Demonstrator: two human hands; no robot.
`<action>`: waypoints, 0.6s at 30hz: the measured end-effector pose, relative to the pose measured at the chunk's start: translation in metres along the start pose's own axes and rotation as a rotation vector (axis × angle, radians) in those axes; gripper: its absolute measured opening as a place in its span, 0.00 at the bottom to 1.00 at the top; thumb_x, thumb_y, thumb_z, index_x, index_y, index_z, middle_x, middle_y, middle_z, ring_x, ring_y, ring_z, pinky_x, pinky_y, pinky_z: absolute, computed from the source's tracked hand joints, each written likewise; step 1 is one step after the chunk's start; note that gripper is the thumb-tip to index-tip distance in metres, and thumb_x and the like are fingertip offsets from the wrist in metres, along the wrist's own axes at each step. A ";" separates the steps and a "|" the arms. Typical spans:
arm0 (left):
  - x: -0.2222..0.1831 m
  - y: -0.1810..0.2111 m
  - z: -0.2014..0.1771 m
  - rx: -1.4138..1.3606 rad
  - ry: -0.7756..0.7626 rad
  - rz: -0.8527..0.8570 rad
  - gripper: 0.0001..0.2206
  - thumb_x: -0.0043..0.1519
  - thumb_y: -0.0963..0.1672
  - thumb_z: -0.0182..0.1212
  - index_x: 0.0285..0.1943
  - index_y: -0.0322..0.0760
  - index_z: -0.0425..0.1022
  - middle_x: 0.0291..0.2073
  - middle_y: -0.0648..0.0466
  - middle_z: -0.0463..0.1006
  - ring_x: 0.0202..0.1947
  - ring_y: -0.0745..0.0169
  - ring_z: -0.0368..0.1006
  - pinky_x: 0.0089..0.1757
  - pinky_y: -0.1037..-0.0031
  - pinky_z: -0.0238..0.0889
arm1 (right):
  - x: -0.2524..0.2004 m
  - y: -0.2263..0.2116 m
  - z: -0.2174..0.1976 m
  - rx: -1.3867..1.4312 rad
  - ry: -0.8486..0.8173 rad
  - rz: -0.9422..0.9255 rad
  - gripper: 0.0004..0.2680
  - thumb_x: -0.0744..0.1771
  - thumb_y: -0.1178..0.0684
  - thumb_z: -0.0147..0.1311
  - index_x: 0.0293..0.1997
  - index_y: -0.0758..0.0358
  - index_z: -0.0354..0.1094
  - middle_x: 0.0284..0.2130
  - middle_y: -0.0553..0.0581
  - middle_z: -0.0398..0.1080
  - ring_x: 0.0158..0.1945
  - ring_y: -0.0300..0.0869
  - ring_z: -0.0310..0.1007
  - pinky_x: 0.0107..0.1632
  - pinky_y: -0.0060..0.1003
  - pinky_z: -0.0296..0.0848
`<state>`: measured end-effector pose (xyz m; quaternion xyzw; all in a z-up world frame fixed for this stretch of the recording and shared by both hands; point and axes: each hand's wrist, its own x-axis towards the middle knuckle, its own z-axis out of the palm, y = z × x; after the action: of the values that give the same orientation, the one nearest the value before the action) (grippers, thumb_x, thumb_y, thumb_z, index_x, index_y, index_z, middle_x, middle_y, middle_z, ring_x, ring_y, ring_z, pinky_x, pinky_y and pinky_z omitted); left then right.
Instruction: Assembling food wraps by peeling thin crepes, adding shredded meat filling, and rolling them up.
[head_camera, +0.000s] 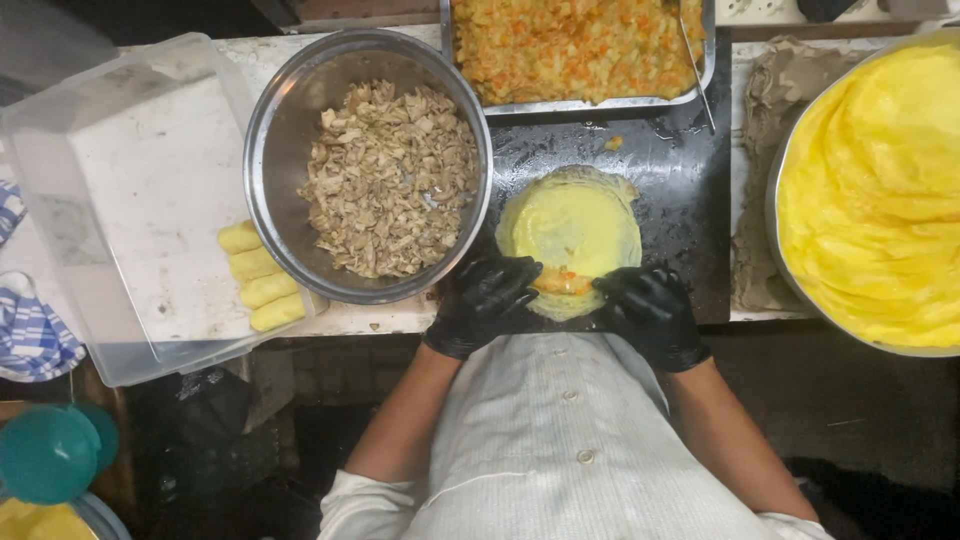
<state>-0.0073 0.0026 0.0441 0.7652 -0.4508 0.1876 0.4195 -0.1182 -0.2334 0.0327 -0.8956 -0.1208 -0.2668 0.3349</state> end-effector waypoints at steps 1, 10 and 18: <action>0.007 0.000 -0.004 0.008 -0.009 0.032 0.12 0.59 0.48 0.68 0.50 0.44 0.81 0.47 0.56 0.81 0.46 0.60 0.77 0.50 0.65 0.67 | 0.000 -0.002 0.001 -0.033 -0.001 0.015 0.07 0.60 0.59 0.62 0.39 0.60 0.78 0.37 0.60 0.76 0.43 0.52 0.75 0.48 0.47 0.72; -0.048 -0.036 0.032 0.001 -0.081 0.060 0.28 0.56 0.60 0.58 0.56 0.42 0.76 0.42 0.52 0.80 0.44 0.55 0.74 0.50 0.63 0.66 | 0.063 -0.030 -0.010 0.217 0.108 0.144 0.09 0.58 0.67 0.67 0.38 0.70 0.74 0.36 0.66 0.74 0.45 0.54 0.74 0.54 0.44 0.71; -0.029 -0.030 -0.017 0.165 -0.223 0.175 0.24 0.61 0.59 0.54 0.60 0.48 0.75 0.49 0.56 0.79 0.50 0.58 0.75 0.58 0.58 0.61 | 0.217 -0.064 0.040 -0.073 -0.334 -0.209 0.07 0.64 0.54 0.64 0.44 0.57 0.76 0.41 0.53 0.78 0.43 0.46 0.77 0.45 0.40 0.75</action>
<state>0.0042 0.0393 0.0204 0.7709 -0.5426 0.1736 0.2848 0.0519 -0.1506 0.1628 -0.9216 -0.2570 -0.1519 0.2478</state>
